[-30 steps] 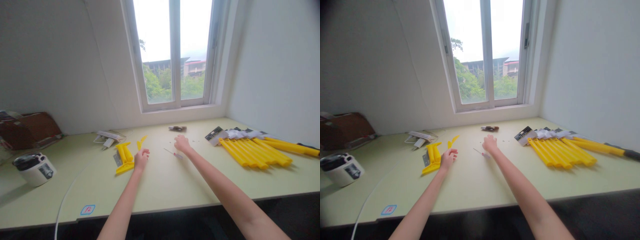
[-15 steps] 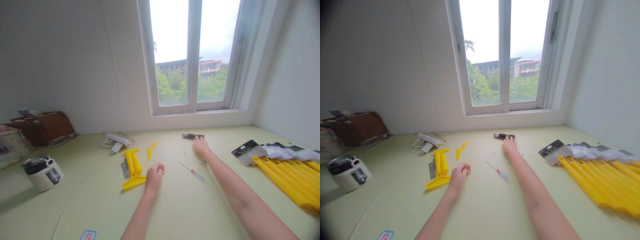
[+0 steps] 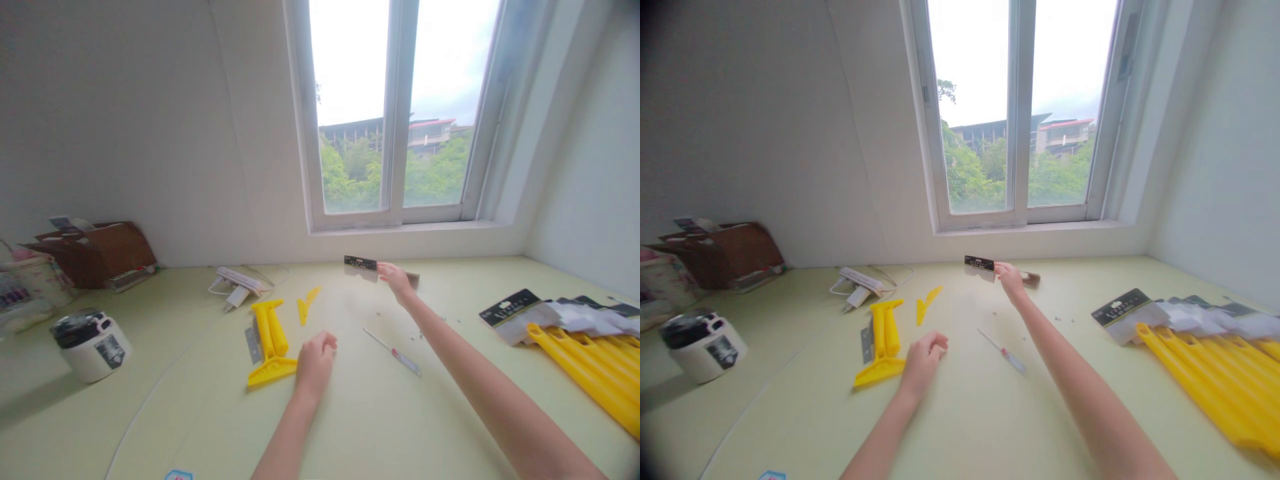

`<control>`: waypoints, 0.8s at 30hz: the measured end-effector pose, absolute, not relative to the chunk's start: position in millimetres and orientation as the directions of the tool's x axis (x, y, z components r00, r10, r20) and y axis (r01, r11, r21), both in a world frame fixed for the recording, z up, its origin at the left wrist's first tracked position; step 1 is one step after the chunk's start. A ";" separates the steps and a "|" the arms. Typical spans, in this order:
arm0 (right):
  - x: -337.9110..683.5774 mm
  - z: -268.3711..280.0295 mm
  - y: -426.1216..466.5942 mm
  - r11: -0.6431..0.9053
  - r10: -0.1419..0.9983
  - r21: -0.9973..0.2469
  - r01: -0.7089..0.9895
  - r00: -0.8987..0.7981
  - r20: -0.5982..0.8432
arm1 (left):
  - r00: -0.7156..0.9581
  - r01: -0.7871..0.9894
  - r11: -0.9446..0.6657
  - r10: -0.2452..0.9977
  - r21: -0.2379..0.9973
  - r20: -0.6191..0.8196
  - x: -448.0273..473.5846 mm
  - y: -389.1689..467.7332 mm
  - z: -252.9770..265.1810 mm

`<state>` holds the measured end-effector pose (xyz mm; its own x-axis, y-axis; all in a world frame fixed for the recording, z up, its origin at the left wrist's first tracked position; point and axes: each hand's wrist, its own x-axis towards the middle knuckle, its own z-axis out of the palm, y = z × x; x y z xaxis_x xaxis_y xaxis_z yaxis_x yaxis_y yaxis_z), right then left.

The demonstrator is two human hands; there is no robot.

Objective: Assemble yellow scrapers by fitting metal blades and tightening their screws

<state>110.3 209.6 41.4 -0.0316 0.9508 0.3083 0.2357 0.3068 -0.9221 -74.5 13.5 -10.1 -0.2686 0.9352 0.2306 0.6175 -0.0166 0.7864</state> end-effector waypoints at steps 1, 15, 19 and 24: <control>104.8 41.3 205.3 0.211 0.975 -0.972 0.104 -0.090 0.203 | -0.268 0.617 -0.017 0.935 0.787 0.231 -74.2 13.2 -9.3; 89.6 14.2 155.8 0.273 0.961 -0.922 0.275 -0.123 0.248 | -0.630 0.776 0.458 0.529 0.435 0.568 -129.0 1.4 -0.4; 96.4 20.6 124.3 0.292 0.932 -0.947 0.135 -0.263 0.250 | -0.686 0.726 0.577 0.561 0.375 0.464 -126.9 4.1 -7.1; 106.7 16.8 81.4 0.423 0.891 -0.890 0.170 -0.258 0.374 | -0.682 0.729 0.577 0.559 0.368 0.472 -130.7 4.0 -7.8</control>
<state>106.7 81.4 16.8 -0.2578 0.8910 0.3738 0.1703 0.4227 -0.8901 -130.7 4.0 -7.8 -0.6818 0.5594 0.4715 0.7286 0.5775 0.3683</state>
